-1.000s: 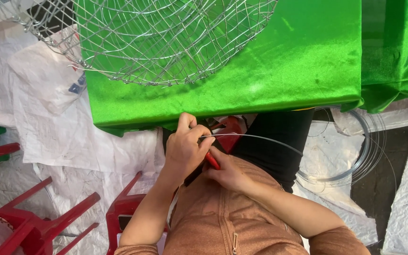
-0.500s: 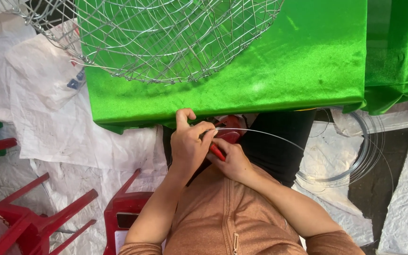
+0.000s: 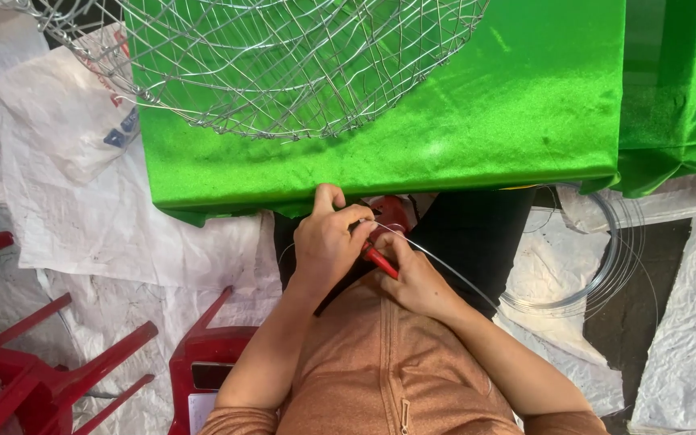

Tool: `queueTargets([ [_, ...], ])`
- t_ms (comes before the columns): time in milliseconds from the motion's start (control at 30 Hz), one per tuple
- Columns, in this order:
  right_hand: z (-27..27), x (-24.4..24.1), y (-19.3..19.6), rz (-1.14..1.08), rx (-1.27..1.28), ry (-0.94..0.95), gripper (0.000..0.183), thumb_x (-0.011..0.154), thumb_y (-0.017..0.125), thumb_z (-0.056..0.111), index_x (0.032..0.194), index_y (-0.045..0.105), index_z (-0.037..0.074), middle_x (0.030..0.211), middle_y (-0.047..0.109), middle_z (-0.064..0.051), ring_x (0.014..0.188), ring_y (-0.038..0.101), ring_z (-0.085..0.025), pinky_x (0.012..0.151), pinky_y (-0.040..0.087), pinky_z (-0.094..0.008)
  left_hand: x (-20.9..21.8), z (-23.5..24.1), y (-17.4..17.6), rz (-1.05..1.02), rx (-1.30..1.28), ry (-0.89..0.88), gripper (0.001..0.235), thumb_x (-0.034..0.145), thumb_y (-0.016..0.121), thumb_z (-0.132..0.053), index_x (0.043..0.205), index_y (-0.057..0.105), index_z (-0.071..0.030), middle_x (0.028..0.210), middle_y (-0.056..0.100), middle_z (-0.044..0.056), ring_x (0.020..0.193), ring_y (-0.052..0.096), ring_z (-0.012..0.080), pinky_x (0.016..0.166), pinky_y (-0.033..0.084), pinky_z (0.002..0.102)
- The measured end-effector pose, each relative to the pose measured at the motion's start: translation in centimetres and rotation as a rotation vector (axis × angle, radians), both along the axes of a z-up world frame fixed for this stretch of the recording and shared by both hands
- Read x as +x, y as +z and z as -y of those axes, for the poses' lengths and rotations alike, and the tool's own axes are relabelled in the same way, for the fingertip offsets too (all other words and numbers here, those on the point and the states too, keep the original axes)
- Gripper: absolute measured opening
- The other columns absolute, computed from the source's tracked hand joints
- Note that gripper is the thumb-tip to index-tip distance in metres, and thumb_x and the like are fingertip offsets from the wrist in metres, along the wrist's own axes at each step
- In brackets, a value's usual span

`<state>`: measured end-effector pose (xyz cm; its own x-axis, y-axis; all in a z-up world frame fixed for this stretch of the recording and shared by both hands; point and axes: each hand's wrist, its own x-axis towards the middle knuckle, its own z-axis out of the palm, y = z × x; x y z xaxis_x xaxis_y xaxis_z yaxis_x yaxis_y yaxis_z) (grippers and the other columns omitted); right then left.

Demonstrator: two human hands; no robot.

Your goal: Assembling a wire mesh cage by trimming excess wire with pliers and securing sections with thin wire.

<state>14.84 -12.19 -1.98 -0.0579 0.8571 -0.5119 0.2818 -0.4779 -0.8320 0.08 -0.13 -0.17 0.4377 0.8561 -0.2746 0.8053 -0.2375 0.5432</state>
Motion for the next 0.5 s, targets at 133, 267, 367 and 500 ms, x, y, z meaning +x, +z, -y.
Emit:
queueTargets([
  [133, -0.3, 0.3, 1.2, -0.031, 0.052, -0.008, 0.036, 0.081, 0.07, 0.011, 0.113, 0.052, 0.016, 0.098, 0.077, -0.016, 0.095, 0.072, -0.045, 0.08, 0.054, -0.058, 0.3, -0.3, 0.0, -0.009, -0.067, -0.04, 0.011, 0.087, 0.08, -0.035, 0.084, 0.073, -0.028, 0.11, 0.045, -0.005, 0.07, 0.074, 0.0407, 0.067, 0.062, 0.052],
  [267, 0.5, 1.2, -0.1, -0.199, 0.285, 0.025, 0.021, 0.074, 0.069, -0.003, 0.092, 0.067, 0.007, 0.147, 0.051, -0.033, 0.126, 0.054, -0.06, 0.098, 0.046, -0.067, -0.8, -1.9, -0.8, -0.06, -0.086, 0.001, 0.008, 0.087, 0.079, -0.036, 0.089, 0.075, -0.029, 0.108, 0.048, -0.005, 0.076, 0.074, 0.044, 0.075, 0.062, 0.056],
  [367, 1.4, 2.3, 6.1, -0.3, 0.372, 0.108, 0.018, 0.076, 0.061, -0.008, 0.093, 0.064, -0.001, 0.135, 0.062, -0.032, 0.121, 0.061, -0.055, 0.095, 0.047, -0.065, -1.9, -2.3, -0.6, -0.045, -0.052, 0.014, 0.009, 0.091, 0.074, -0.043, 0.092, 0.073, -0.034, 0.105, 0.051, -0.009, 0.076, 0.074, 0.0399, 0.075, 0.062, 0.053],
  [500, 2.3, 7.4, 8.7, -0.37, 0.437, 0.167, 0.007, 0.091, 0.064, -0.001, 0.091, 0.069, 0.004, 0.145, 0.058, -0.021, 0.134, 0.061, -0.035, 0.114, 0.045, -0.047, -2.4, -2.0, -1.6, 0.099, 0.139, -0.016, 0.012, 0.092, 0.076, -0.032, 0.09, 0.076, -0.02, 0.098, 0.056, -0.008, 0.064, 0.06, 0.0141, 0.049, 0.048, 0.035],
])
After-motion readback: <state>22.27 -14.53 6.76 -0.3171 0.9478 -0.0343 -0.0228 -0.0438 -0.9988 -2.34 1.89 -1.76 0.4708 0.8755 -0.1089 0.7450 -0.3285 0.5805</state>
